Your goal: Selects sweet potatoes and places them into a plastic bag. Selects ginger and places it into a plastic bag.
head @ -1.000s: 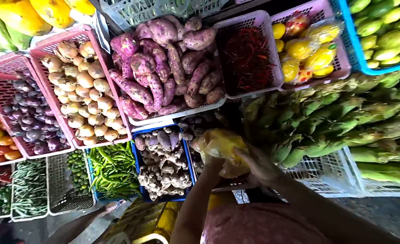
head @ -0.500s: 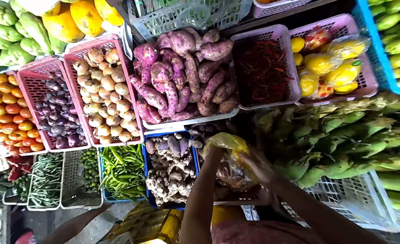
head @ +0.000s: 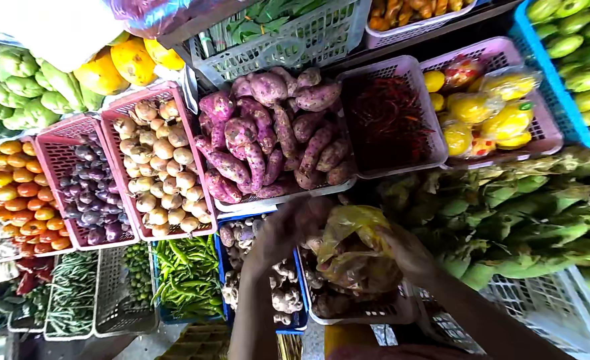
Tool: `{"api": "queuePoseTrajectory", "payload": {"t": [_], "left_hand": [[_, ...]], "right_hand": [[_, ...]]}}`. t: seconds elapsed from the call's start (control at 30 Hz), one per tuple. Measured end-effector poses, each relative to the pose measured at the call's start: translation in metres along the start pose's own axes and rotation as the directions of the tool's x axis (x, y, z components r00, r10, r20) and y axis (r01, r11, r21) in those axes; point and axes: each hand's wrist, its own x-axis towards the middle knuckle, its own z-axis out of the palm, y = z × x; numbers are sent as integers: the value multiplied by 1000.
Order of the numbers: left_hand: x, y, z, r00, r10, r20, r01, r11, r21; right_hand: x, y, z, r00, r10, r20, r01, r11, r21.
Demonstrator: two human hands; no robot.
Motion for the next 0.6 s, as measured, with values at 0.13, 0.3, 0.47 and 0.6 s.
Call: {"api": "queuePoseTrajectory", "payload": {"t": [0.13,0.3,0.47,0.6], "left_hand": [[89,21,-24,919,138,-369,-40,964,261],[189,10,5,950,28,-312,183,757,627],[166,34,16,967,1,-257,165,764,623],[56,28,28,992,37,121,-43,998,44]], "right_hand": [[-8,-11,0,998,37,47,-30,989,-143],[-12,-3,4,998,30,50,-27,997,-72],[-12,-14,-7,997,5,76,0,998,-63],[-7,-10,-16,997,-16,77,14,999,30]]}}
